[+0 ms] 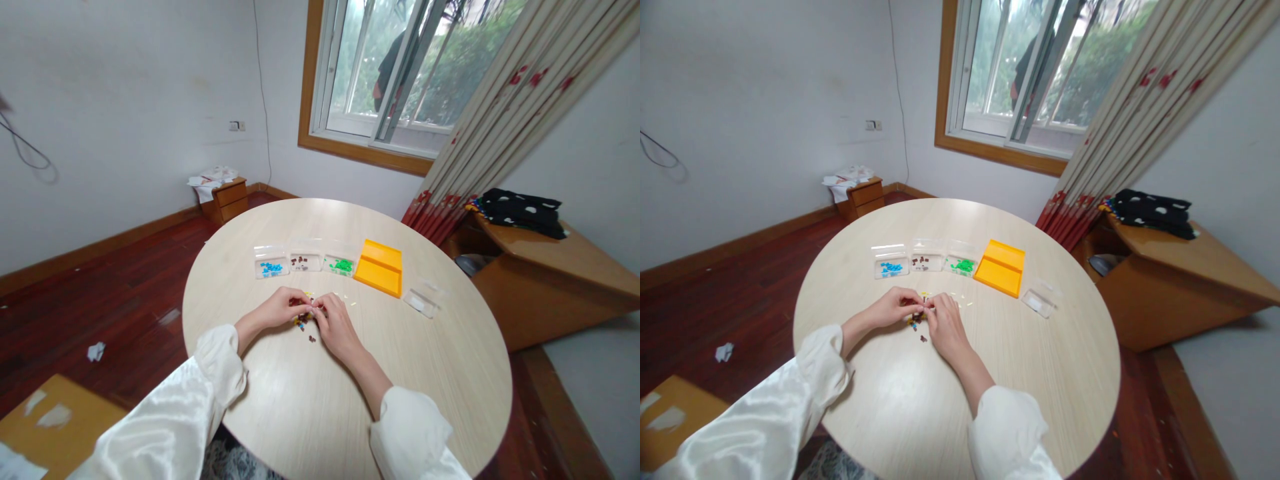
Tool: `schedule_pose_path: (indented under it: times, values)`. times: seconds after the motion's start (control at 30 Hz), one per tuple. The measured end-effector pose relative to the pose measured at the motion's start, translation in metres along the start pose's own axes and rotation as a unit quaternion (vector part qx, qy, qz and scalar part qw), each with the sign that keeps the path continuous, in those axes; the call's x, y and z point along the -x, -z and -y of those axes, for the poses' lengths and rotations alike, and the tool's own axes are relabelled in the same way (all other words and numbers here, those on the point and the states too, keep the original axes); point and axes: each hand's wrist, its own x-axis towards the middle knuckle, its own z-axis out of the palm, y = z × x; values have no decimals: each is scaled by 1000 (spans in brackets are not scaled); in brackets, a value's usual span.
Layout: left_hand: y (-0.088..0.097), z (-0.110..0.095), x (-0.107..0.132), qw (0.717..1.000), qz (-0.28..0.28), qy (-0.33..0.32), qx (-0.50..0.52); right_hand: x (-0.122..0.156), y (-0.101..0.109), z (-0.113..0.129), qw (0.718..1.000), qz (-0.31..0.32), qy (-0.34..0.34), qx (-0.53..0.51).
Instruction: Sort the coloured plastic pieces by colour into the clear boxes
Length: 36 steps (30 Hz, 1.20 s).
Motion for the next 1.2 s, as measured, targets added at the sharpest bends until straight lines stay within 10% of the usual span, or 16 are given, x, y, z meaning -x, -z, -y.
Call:
schedule_pose_path:
  times: [0.43,0.87,1.2]
  values:
    - [6,-5,0,999,-10,13,30,0,4,6,997,-42,17,-54]
    - [43,20,-7,929,-347,44,-121,3,4,10,996,82,39,2]
    - [67,46,-17,866,-387,77,-308,3,4,13,991,128,31,10]
